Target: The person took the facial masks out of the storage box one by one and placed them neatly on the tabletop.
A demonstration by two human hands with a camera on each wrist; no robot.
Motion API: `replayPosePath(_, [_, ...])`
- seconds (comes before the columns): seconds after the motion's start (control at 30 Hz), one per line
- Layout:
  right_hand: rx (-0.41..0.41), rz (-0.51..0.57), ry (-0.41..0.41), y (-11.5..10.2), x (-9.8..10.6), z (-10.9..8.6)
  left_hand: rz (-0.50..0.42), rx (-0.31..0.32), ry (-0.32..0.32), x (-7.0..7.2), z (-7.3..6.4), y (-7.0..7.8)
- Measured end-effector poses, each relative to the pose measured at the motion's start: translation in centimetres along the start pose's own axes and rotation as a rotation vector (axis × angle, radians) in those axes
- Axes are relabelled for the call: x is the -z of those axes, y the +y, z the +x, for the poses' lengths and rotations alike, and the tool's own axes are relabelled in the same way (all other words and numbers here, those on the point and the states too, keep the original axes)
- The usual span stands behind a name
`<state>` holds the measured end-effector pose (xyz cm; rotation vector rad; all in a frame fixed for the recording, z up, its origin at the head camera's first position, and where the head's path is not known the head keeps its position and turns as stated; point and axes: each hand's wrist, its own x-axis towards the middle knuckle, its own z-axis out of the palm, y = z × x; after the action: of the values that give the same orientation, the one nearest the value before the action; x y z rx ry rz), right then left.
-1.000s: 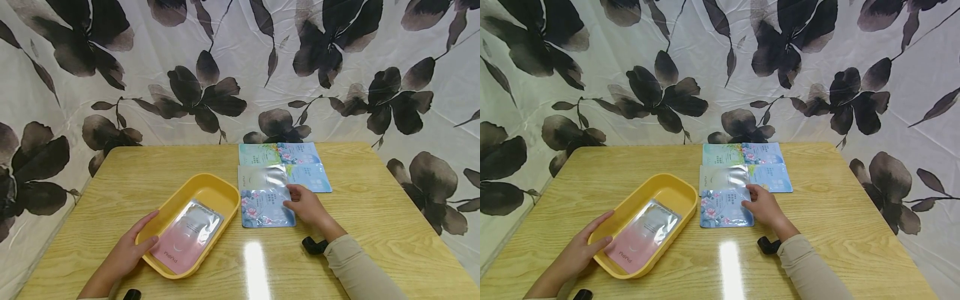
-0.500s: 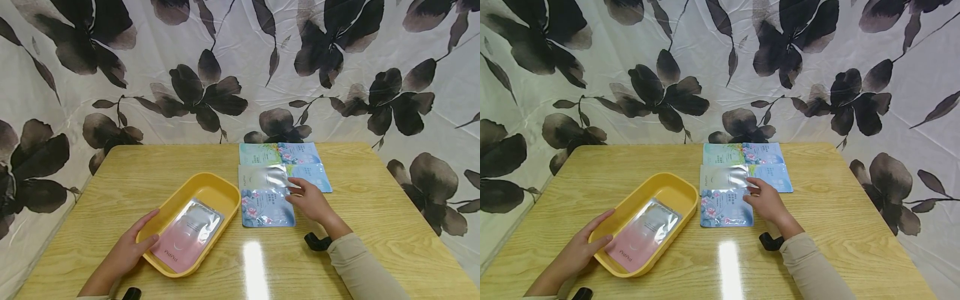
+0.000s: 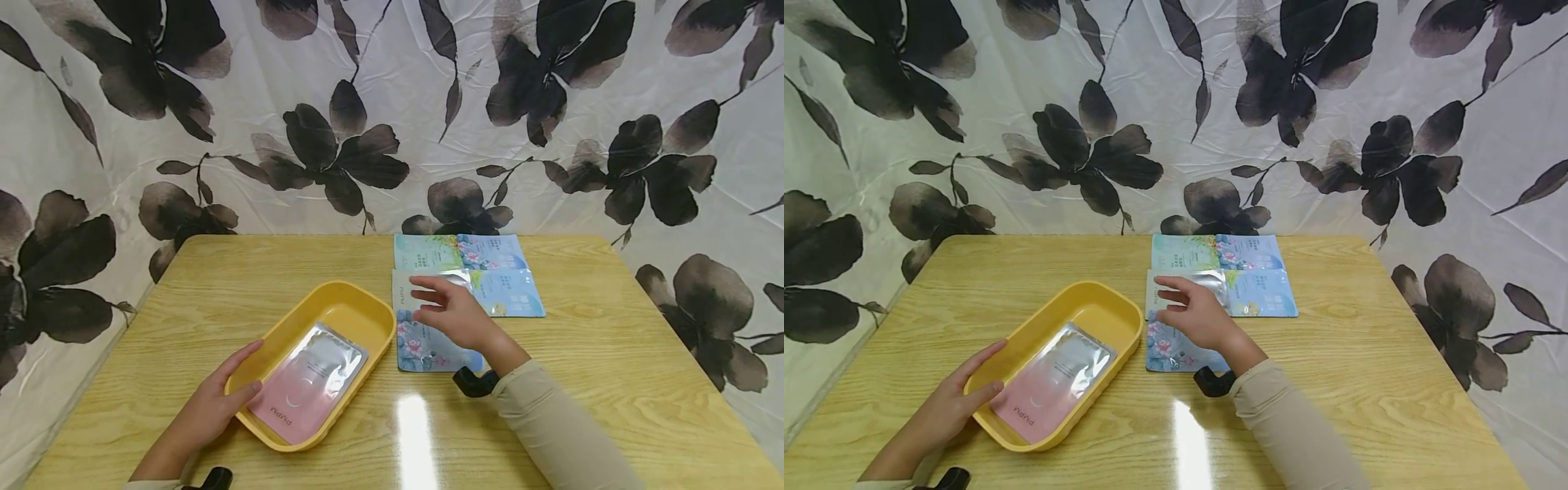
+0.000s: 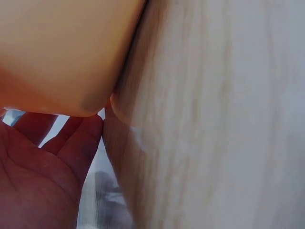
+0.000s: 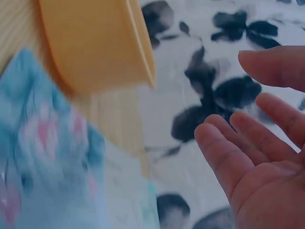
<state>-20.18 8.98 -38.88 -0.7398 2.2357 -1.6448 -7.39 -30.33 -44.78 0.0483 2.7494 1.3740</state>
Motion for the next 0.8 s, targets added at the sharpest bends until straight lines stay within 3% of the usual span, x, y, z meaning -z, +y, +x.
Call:
replayPosePath(0.3, [0.015, -0.044, -0.182, -1.4, -4.2, 3.2, -0.005, -0.023, 0.01, 0.0, 0.0, 0.0])
replayPosePath(0.57, [-0.002, -0.118, -0.272, -2.0, -6.7, 5.5, -0.007, -0.024, 0.011, -0.1, 0.0, 0.0])
replayPosePath(0.8, [-0.023, -0.335, -0.316, -2.1, -8.1, 7.0, -0.02, -0.002, 0.001, -0.1, 0.0, 0.1])
